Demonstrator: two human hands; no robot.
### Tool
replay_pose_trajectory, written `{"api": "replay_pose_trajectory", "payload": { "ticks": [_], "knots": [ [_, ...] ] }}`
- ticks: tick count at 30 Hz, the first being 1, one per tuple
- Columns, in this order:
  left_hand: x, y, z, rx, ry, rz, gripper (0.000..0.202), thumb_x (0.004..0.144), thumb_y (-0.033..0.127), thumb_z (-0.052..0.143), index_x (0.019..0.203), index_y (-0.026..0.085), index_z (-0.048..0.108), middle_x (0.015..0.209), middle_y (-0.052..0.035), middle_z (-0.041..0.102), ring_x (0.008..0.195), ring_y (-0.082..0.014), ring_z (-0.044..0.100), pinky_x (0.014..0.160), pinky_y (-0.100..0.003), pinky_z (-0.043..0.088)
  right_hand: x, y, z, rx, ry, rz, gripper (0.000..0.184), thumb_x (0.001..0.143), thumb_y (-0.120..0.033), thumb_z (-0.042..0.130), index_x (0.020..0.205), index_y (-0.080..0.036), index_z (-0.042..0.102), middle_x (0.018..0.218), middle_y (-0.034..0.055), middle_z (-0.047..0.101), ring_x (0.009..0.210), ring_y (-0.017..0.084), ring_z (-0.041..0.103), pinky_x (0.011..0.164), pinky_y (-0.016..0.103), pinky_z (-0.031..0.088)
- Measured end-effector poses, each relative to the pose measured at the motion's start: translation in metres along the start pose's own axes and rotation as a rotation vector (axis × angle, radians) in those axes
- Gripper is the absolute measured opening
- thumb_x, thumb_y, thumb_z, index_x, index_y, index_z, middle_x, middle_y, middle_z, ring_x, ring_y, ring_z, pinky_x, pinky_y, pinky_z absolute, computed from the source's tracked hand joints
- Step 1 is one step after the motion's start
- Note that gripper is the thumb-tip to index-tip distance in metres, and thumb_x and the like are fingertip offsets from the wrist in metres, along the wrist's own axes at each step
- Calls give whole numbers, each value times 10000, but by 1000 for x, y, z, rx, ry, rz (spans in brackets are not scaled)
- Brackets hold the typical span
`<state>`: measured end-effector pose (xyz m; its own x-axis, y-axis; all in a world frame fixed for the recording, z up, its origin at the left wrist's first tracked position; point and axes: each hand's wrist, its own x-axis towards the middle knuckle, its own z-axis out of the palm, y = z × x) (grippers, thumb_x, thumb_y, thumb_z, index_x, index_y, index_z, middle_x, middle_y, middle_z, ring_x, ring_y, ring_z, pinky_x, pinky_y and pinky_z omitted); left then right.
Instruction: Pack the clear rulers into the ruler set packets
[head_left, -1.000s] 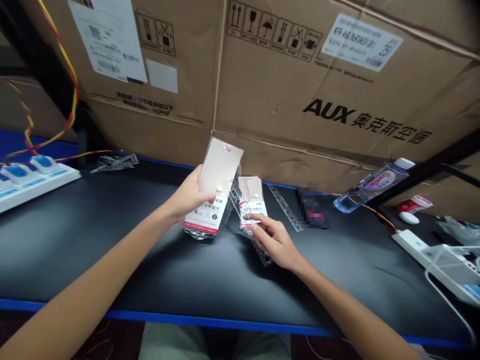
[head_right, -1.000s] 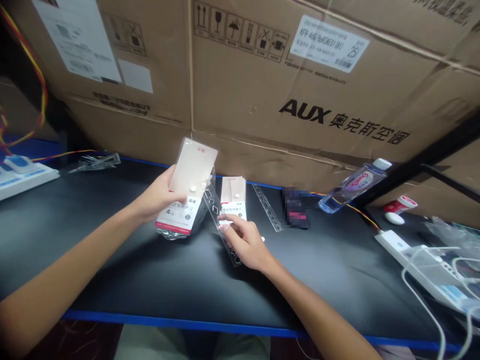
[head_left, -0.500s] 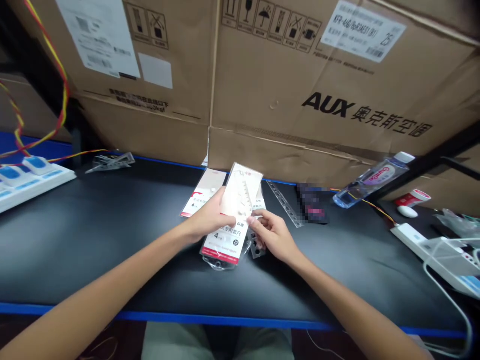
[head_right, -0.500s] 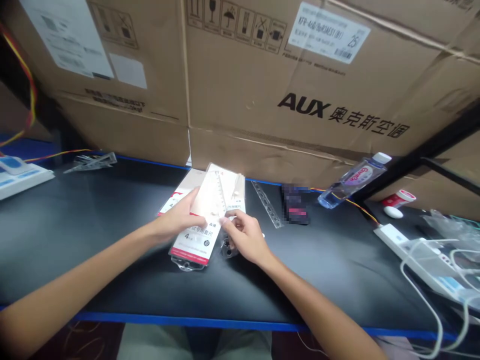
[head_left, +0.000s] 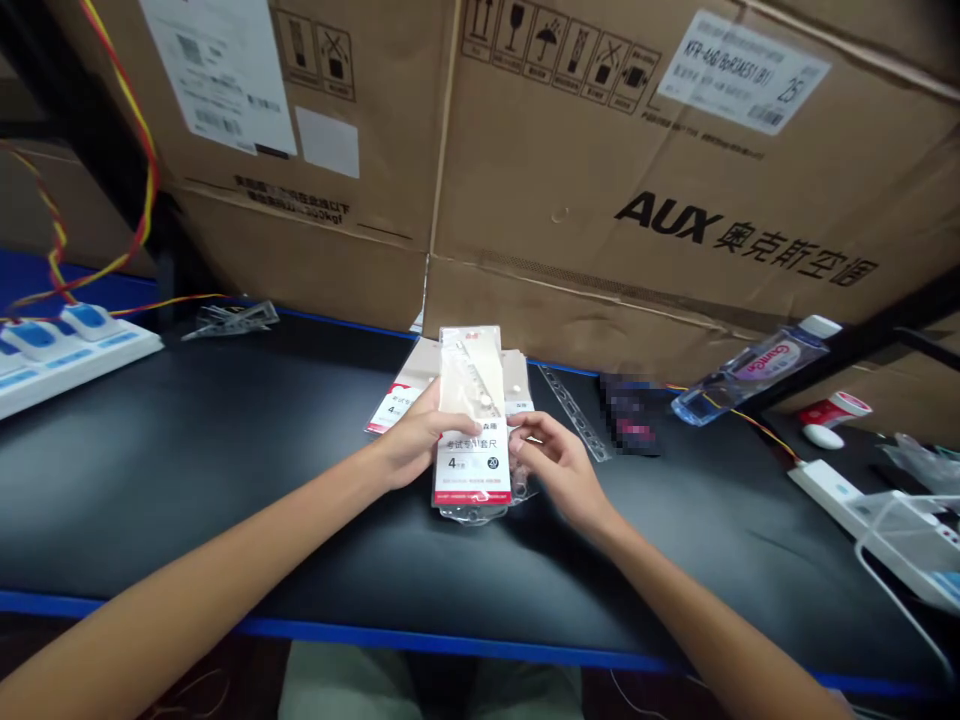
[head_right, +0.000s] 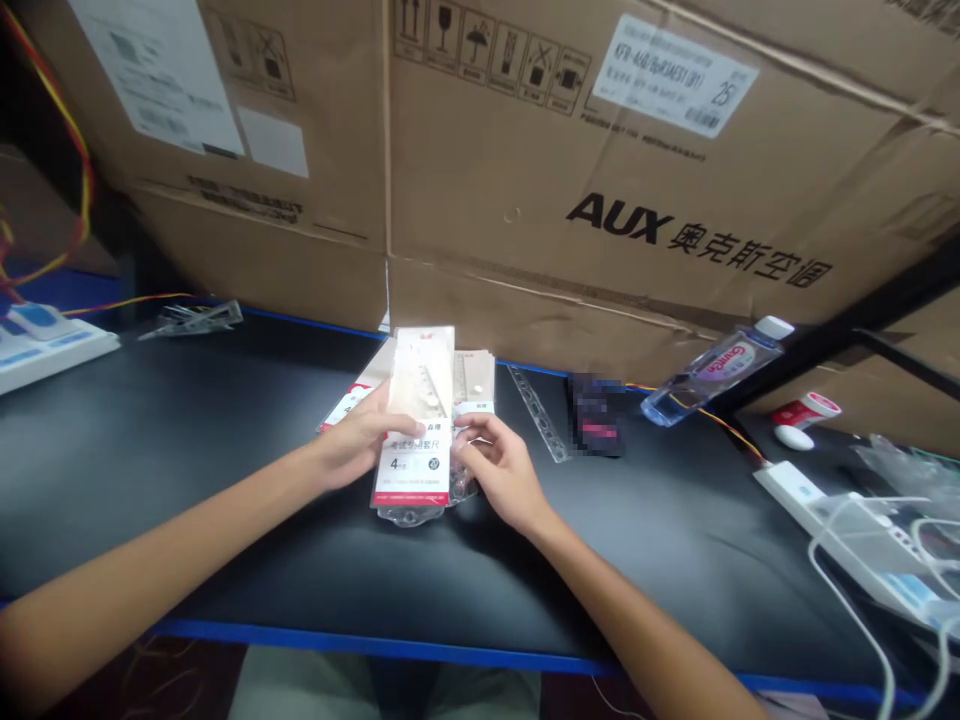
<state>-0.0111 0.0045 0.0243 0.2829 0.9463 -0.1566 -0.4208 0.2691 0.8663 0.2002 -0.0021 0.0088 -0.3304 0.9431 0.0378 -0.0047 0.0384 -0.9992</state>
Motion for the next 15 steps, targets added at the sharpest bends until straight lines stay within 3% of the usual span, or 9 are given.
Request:
{"api": "replay_pose_trajectory", "payload": {
  "ticks": [8, 11, 15],
  "knots": [
    [-4, -3, 6, -20, -99, -58, 741, 682, 73, 803, 1340, 249, 512, 1354, -113, 681, 1216, -323, 664, 930, -418, 562, 1, 5, 1, 67, 40, 36, 336, 871, -513, 734, 945, -213, 599, 788, -22, 589, 585, 92, 528, 508, 215, 462],
    [-6, -4, 9, -50, -149, -83, 757, 699, 83, 799, 1372, 269, 506, 1373, -114, 670, 1248, -346, 647, 933, -435, 566, 0, 6, 1, 117, 18, 96, 348, 894, -550, 693, 933, -220, 592, 763, -25, 574, 618, 105, 535, 561, 229, 486],
    [-7, -5, 10, -67, -125, -106, 749, 681, 65, 788, 1350, 279, 528, 1364, -93, 680, 1272, -359, 632, 942, -438, 566, -1, 5, 1, 77, -46, 121, 369, 922, -582, 635, 934, -214, 602, 730, -25, 569, 610, 118, 537, 554, 246, 483]
  ]
}}
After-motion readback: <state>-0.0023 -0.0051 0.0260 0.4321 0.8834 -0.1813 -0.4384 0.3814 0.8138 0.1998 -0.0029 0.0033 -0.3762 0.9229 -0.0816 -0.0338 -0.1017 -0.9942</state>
